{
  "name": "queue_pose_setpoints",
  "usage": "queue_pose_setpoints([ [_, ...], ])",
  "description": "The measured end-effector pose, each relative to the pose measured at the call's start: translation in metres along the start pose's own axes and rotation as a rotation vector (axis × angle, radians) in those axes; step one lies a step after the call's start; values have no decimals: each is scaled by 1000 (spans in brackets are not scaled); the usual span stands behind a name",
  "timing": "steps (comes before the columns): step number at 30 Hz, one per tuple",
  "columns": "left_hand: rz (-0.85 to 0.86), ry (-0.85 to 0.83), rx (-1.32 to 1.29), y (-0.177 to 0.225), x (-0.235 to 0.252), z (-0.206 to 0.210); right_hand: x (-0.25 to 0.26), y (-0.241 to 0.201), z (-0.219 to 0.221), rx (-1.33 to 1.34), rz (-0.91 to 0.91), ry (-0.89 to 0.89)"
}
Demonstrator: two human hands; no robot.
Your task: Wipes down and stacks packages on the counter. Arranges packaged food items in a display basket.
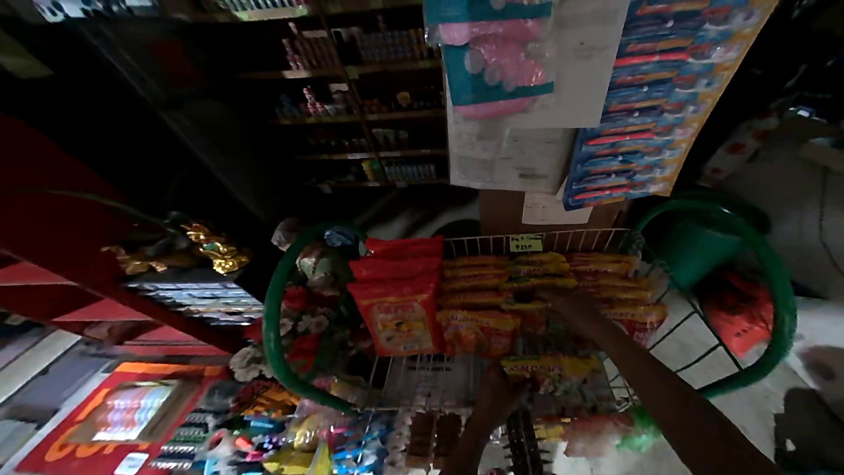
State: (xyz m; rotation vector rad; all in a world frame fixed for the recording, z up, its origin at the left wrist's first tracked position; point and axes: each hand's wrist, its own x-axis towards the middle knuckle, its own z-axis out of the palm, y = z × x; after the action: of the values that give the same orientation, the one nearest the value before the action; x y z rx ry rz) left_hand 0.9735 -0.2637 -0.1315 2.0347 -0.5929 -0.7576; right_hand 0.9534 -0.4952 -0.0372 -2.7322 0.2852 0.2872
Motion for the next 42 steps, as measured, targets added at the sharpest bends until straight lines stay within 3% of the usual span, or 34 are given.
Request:
queue_pose_setpoints([
  [3, 32, 13, -36, -4, 0, 1, 16, 4, 1, -26, -65, -32],
  [7, 13, 20, 4, -3, 0, 1, 23, 0, -14, -54, 16, -13],
  [12, -61, 10, 63, 2, 1, -1, 6, 3, -1, -48, 8, 211],
  [14, -43, 11, 51, -1, 1, 0, -23, -12, -4, 40, -1, 72],
  [16, 28, 19, 47, -3, -3, 2, -48, -21, 8, 65, -6, -206],
  [18, 109, -1, 53, -5, -6, 2, -56, -15, 36, 73, -31, -287],
  [21, 202, -110, 206, 14, -3, -20, -67, -6, 35, 122, 9, -229],
  [24, 469, 89, 455, 18, 17, -38, -83, 0, 19, 144, 85, -143],
  [26, 584, 128, 672, 19, 40, -43, -86, 2, 14, 80, 88, -101],
  [28, 561, 115, 864, 24, 56, -45, -82, 6, 16, 14, 98, -59],
  [31, 318, 25, 954, 48, 58, -49, -75, 8, 17, -15, 112, -17],
  [34, 149, -46, 938, 53, 56, -61, -61, 1, 16, -17, 113, -74],
  [42, 13, 6, 773, 20, 40, -80, -14, -18, 20, -99, 104, -27],
])
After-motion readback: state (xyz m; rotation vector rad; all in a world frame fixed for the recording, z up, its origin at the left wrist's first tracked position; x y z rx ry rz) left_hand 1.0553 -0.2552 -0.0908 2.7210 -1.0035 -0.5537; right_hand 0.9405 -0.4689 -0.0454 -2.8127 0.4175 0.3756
